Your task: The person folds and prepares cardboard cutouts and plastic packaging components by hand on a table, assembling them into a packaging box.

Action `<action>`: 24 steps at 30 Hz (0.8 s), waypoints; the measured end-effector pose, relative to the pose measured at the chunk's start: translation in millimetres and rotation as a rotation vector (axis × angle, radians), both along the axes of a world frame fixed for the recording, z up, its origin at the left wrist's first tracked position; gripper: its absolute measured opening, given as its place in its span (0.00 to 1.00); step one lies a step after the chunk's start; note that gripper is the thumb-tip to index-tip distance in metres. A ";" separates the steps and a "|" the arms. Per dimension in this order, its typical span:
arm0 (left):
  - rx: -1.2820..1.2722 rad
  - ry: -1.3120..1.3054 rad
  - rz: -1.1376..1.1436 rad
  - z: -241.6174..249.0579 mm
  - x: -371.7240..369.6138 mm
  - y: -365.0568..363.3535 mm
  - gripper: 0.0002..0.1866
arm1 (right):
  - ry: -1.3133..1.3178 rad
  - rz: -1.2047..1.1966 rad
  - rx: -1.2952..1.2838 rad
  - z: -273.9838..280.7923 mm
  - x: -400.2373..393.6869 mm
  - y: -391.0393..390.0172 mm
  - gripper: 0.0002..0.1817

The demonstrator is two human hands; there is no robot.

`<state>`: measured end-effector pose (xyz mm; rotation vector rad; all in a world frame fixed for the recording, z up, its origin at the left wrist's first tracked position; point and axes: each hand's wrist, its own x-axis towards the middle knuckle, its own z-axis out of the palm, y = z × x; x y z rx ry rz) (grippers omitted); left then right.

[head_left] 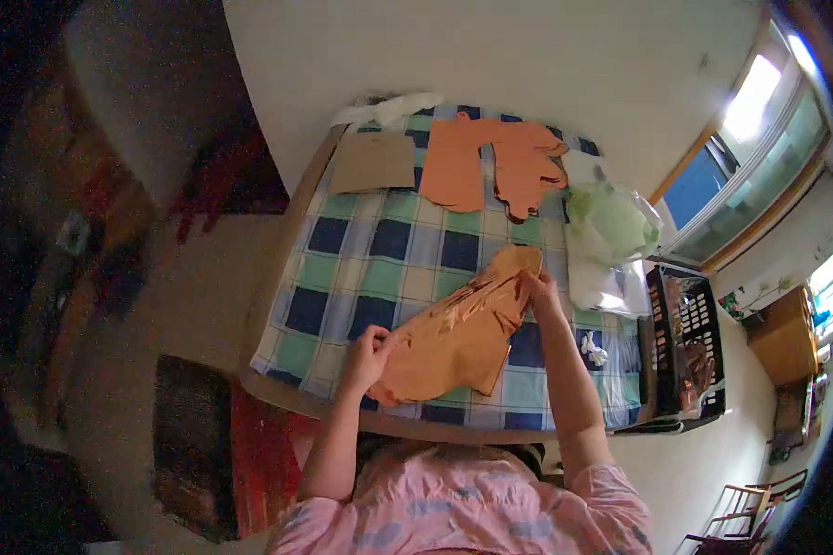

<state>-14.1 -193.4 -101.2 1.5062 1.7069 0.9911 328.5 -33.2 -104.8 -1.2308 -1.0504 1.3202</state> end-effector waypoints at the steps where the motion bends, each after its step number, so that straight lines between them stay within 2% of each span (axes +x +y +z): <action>1: -0.032 -0.037 0.025 3.9 -0.4 0.9 0.16 | -0.003 -0.002 0.009 3.1 0.8 -1.4 0.09; 2: -0.060 -0.075 0.049 8.3 0.2 2.7 0.16 | 0.008 0.010 0.010 -1.1 3.6 1.0 0.09; 5: 0.293 0.301 0.007 20.1 9.3 5.3 0.16 | 0.108 0.008 -0.038 -13.6 8.4 8.1 0.10; 7: 0.305 0.252 -0.040 19.4 20.5 18.9 0.16 | 0.270 -0.035 -0.148 -18.3 7.9 9.3 0.12; 10: 0.272 0.117 -0.139 27.6 46.6 45.6 0.15 | 0.451 0.017 -0.052 -22.1 7.3 6.9 0.18; 11: 0.251 0.061 -0.178 31.2 56.4 54.6 0.15 | 0.428 0.003 -0.064 -16.7 4.0 5.4 0.18; 14: 0.251 0.173 -0.273 39.2 79.4 80.1 0.15 | 0.397 -0.004 -0.068 -14.1 2.9 4.6 0.17; 16: 0.304 0.217 -0.194 20.6 83.8 92.3 0.15 | 0.422 0.042 -0.025 -27.8 10.0 11.1 0.16; 17: 0.330 0.240 -0.153 13.3 84.7 98.8 0.15 | 0.457 0.048 -0.088 -18.8 7.0 7.0 0.15; 20: 0.056 0.208 -0.070 -6.4 53.6 107.0 0.14 | 0.591 0.099 -0.028 13.0 -11.4 -10.8 0.18; 24: 0.147 0.153 -0.185 -10.0 26.2 96.6 0.13 | 0.611 0.196 0.060 -3.1 -9.4 -5.5 0.23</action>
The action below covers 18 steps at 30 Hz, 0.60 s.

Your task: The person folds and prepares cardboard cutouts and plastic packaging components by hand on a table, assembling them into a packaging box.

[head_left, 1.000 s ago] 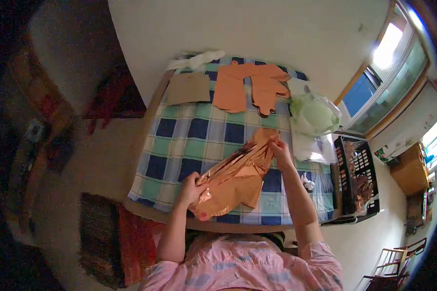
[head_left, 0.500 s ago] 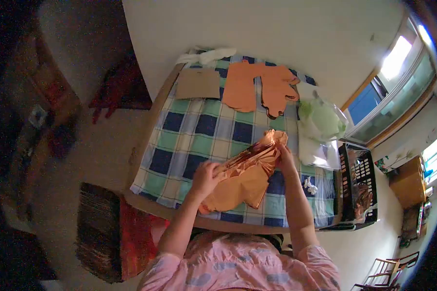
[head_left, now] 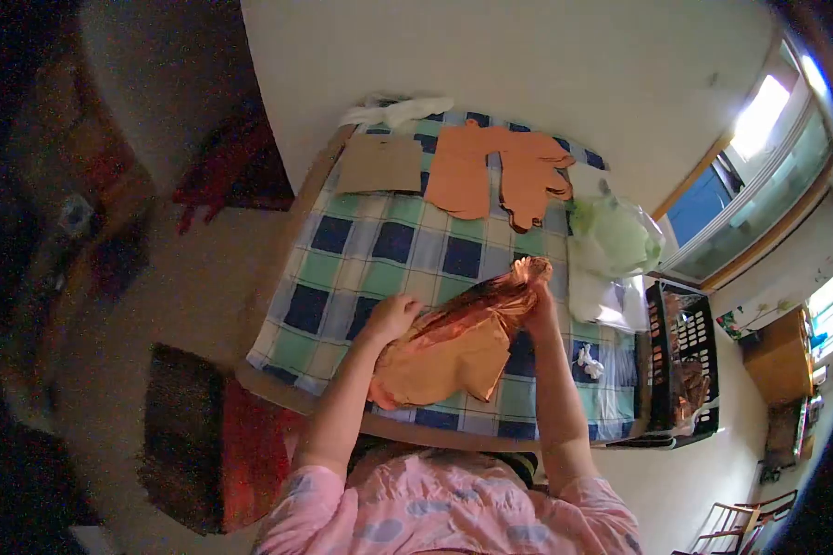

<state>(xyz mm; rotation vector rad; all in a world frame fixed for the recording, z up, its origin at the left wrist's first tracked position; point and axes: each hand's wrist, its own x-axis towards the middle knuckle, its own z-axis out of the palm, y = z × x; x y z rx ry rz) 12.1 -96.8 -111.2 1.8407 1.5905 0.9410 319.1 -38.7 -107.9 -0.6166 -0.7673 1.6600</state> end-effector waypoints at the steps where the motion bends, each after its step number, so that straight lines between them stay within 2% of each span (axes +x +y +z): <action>1: 0.010 -0.004 -0.034 4.2 1.4 6.1 0.13 | 0.040 -0.004 0.023 -6.6 -3.6 5.9 0.24; 4: 0.101 -0.161 -0.170 15.0 27.8 39.0 0.16 | 0.078 0.078 0.036 2.8 -12.1 4.8 0.25; 7: 0.148 -0.312 -0.249 49.7 62.0 54.9 0.18 | 0.087 0.142 0.056 7.8 -19.8 8.8 0.24; 10: -0.081 -0.244 -0.407 66.6 70.1 69.7 0.18 | 0.049 0.118 0.044 9.7 -18.9 13.1 0.23; 11: -0.167 -0.121 -0.416 70.9 68.6 73.5 0.15 | 0.040 0.085 0.035 2.3 -17.4 16.0 0.24; 12: -0.154 -0.112 -0.423 67.5 68.0 78.5 0.15 | 0.033 0.054 0.024 -4.5 -16.0 20.7 0.26; 13: -0.144 -0.103 -0.429 54.8 67.9 84.7 0.14 | 0.112 0.162 0.042 27.9 -25.6 5.2 0.24; 17: -0.020 -0.056 -0.426 32.8 65.6 87.3 0.15 | 0.113 0.086 -0.027 0.9 -18.9 15.0 0.18; 18: -0.059 -0.123 -0.458 28.4 63.5 87.1 0.15 | 0.103 0.088 -0.018 -1.7 -19.0 14.7 0.18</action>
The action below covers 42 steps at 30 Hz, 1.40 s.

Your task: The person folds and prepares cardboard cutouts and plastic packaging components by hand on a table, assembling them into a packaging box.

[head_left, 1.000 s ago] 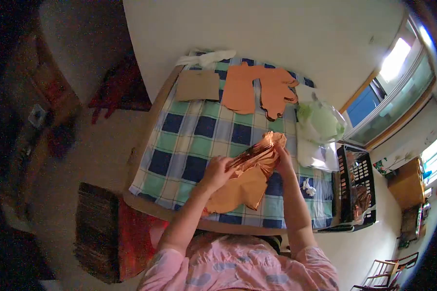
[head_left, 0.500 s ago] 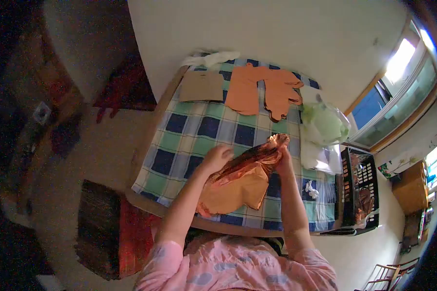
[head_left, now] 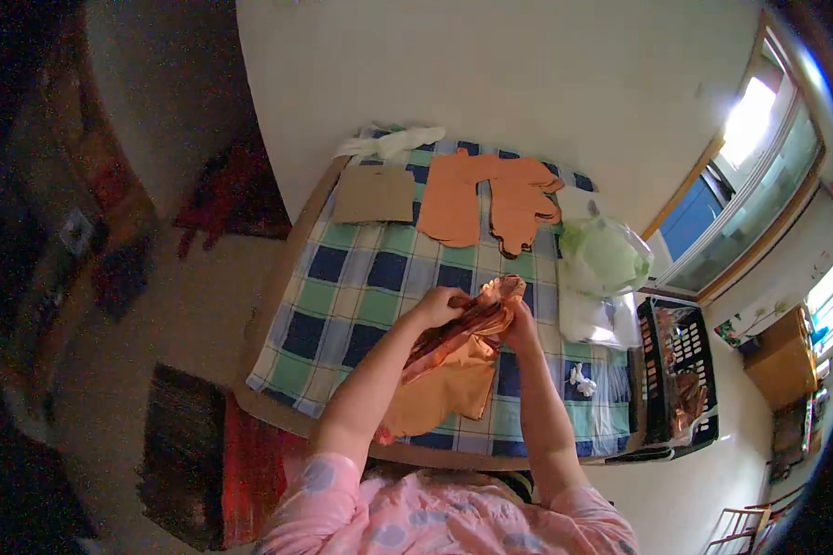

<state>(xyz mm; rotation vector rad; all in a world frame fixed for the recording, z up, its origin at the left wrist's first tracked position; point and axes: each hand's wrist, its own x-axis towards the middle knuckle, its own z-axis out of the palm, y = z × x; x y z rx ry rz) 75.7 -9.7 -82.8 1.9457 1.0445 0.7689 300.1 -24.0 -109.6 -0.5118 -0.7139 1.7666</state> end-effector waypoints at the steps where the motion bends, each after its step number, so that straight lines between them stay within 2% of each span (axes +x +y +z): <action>1: -0.052 -0.058 -0.033 -8.7 -2.9 2.0 0.15 | -0.009 0.001 0.010 2.7 -2.3 -2.3 0.18; 2: -0.104 -0.115 -0.067 -15.4 -4.7 4.1 0.15 | -0.012 0.003 0.037 8.6 -5.3 -5.4 0.18; 6: -0.116 0.075 -0.086 -16.1 -5.0 7.1 0.15 | -0.005 0.010 0.099 33.4 -18.4 -13.7 0.17; 7: -0.132 0.158 -0.067 5.0 -2.1 -3.0 0.15 | 0.000 0.012 0.100 36.3 -19.7 -14.5 0.17; 8: -0.147 0.242 -0.049 16.6 0.5 -8.4 0.15 | -0.111 -0.033 0.072 32.7 -17.5 -12.3 0.18; 10: -0.122 0.269 0.041 -15.1 5.0 1.2 0.15 | -0.335 -0.124 0.011 16.0 -11.7 -3.8 0.19; 11: -0.111 0.283 0.086 -18.4 6.4 0.0 0.16 | -0.322 -0.189 0.090 12.8 -13.0 -3.8 0.17; 14: -0.296 0.185 0.030 -5.1 1.0 -9.4 0.23 | -0.676 -0.814 0.204 18.0 -18.5 -34.7 0.14; 15: -0.267 0.198 0.087 -8.1 -0.5 -10.4 0.22 | -0.640 -0.786 0.207 25.1 -14.5 -53.1 0.12; 17: -0.213 0.218 0.204 -20.0 -2.4 -13.1 0.21 | -0.710 -0.698 0.319 5.3 -8.0 -91.5 0.14; 20: -0.022 0.176 0.387 -8.3 -12.1 -38.0 0.14 | -0.908 -0.524 0.345 13.6 -23.9 -159.5 0.13; 22: -0.077 0.114 0.513 -6.6 -20.5 -48.6 0.14 | -1.088 -0.469 0.397 12.6 -31.7 -184.2 0.12; 24: -0.065 0.011 0.631 -26.6 -32.6 -55.5 0.14 | -1.107 -0.455 0.448 26.8 -49.5 -203.1 0.12; 25: -0.083 0.069 0.746 5.2 -35.6 -75.6 0.14 | -1.113 -0.444 0.474 34.4 -55.9 -211.5 0.13; 27: 0.011 0.033 0.884 -8.2 -48.4 -90.3 0.14 | -1.194 -0.412 0.566 44.5 -63.3 -224.2 0.15; 29: -0.050 0.109 1.001 -5.5 -62.3 -108.8 0.13 | -1.232 -0.407 0.671 64.9 -74.5 -238.0 0.18; 32: -0.009 -0.117 1.008 -8.2 -74.6 -131.0 0.13 | -1.344 -0.331 0.669 64.4 -92.5 -248.4 0.22; 33: -0.008 -0.071 1.027 -7.9 -75.1 -139.9 0.13 | -1.315 -0.254 0.713 76.0 -95.5 -247.2 0.29; 36: -0.025 0.026 1.036 7.7 -67.3 -162.9 0.13 | -1.486 -0.313 0.784 97.2 -126.4 -233.4 0.35; 42: -0.095 0.124 0.991 -6.2 -66.2 -166.8 0.12 | -1.766 -0.142 0.751 65.7 -145.3 -218.6 0.39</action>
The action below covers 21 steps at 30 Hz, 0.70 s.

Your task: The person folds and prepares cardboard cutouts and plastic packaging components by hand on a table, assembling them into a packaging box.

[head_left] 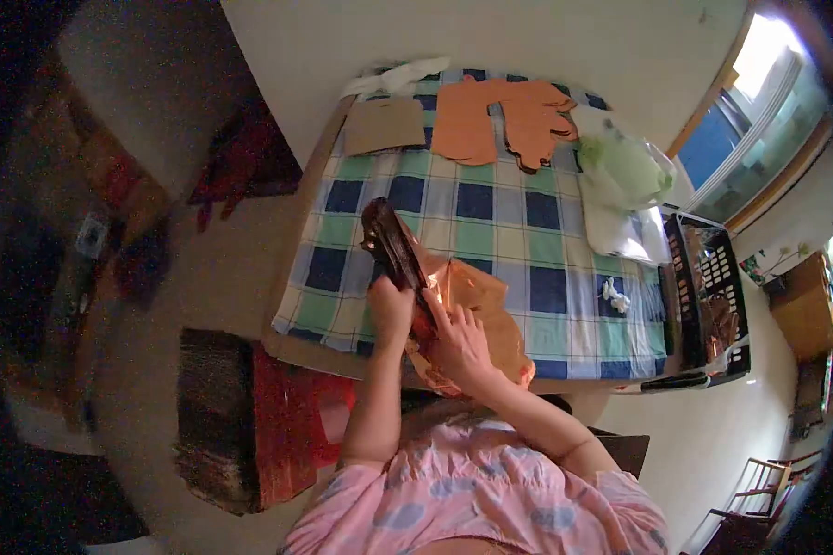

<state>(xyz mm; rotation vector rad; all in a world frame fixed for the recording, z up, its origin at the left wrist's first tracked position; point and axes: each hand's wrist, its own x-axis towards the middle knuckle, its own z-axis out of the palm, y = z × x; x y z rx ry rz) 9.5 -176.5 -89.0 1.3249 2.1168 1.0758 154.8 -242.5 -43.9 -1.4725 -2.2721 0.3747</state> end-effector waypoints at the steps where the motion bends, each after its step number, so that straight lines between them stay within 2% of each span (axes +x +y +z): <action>1: 0.033 0.009 0.000 6.4 1.0 -5.4 0.12 | 0.043 0.012 -0.061 1.7 3.3 2.8 0.38; 3: 0.114 -0.038 -0.006 12.2 2.1 -10.5 0.11 | 0.126 0.037 -0.180 7.3 17.3 14.7 0.37; 5: 0.213 -0.152 -0.016 14.0 1.6 -11.5 0.11 | 0.131 0.048 -0.158 4.9 32.2 34.4 0.37; 7: 0.215 -0.119 -0.013 11.6 1.2 -10.4 0.11 | 0.095 0.085 -0.210 25.7 43.8 47.3 0.37; 10: 0.111 -0.070 0.007 -4.4 3.9 -0.3 0.12 | 0.174 0.142 -0.118 17.4 35.6 44.4 0.42; 11: 0.060 -0.054 0.015 -8.7 5.2 4.2 0.12 | 0.092 0.176 -0.016 -14.4 34.6 42.8 0.45; 14: 0.088 0.032 0.004 -5.9 7.2 3.7 0.13 | -0.021 0.123 0.027 -19.9 13.6 20.0 0.49; 16: 0.081 0.036 -0.026 25.4 10.8 -10.8 0.13 | 0.041 0.077 -0.012 -9.7 6.4 17.7 0.49; 17: 0.077 0.041 -0.042 39.3 11.5 -16.0 0.13 | 0.081 0.085 -0.011 12.5 2.3 13.7 0.47; 21: 0.038 0.066 -0.049 26.7 8.9 -11.2 0.13 | 0.231 0.096 -0.140 8.8 7.0 28.5 0.43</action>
